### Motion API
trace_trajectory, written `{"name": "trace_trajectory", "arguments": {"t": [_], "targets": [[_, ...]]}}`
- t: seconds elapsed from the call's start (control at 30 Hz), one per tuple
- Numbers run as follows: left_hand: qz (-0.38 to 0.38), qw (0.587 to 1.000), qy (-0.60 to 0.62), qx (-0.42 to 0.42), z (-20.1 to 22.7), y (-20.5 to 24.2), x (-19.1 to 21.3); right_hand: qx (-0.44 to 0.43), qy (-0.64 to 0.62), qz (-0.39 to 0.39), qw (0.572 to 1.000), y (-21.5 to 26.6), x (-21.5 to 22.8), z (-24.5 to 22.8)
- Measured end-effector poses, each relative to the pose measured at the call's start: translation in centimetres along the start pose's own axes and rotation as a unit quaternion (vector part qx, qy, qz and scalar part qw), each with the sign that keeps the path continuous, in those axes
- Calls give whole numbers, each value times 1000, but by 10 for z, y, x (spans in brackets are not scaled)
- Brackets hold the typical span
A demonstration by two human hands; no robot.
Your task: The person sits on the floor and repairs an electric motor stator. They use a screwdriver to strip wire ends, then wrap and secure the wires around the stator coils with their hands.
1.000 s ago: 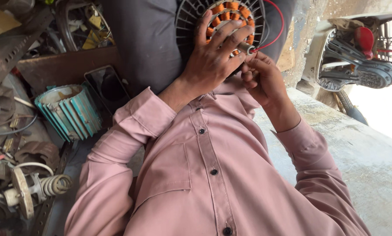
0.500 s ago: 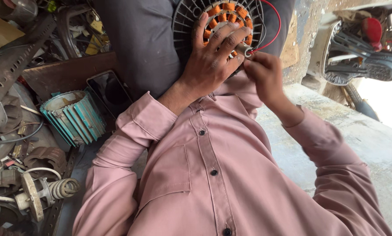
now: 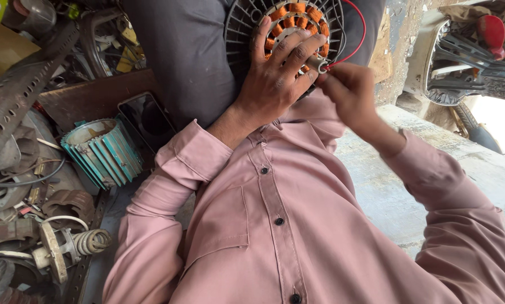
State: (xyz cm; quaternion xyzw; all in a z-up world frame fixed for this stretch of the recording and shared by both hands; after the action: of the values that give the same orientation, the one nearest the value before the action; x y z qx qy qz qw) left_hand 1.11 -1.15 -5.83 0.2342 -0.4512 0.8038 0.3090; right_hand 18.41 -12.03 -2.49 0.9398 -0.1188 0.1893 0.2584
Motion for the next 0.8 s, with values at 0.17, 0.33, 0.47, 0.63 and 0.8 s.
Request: {"name": "trace_trajectory", "arguments": {"t": [0.17, 0.33, 0.47, 0.63, 0.8], "targets": [[14, 1000, 5, -7, -2, 2, 2, -93, -88, -17, 992, 0, 10, 10], [4, 1000, 2, -10, 0, 2, 3, 290, 275, 32, 916, 14, 10, -8], [7, 1000, -4, -10, -1, -2, 7, -70, -271, -134, 951, -3, 0, 8], [-6, 1000, 12, -4, 1, -3, 6, -112, -226, -118, 960, -1, 14, 2], [-14, 1000, 7, -6, 1, 0, 6, 308, 358, 36, 881, 12, 6, -17]]}}
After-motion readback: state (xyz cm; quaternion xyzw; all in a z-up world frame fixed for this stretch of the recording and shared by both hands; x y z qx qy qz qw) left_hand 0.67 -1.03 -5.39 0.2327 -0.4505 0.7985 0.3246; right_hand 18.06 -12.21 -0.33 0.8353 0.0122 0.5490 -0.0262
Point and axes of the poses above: each hand's wrist, its own y-axis away from the middle knuckle, its own x-axis out of the back of the hand, z = x × y, the point moved 2 cm from there along -y, towards the middle knuckle, and after that the axes turned 5 degrees about -x, right-handed, at the moved point
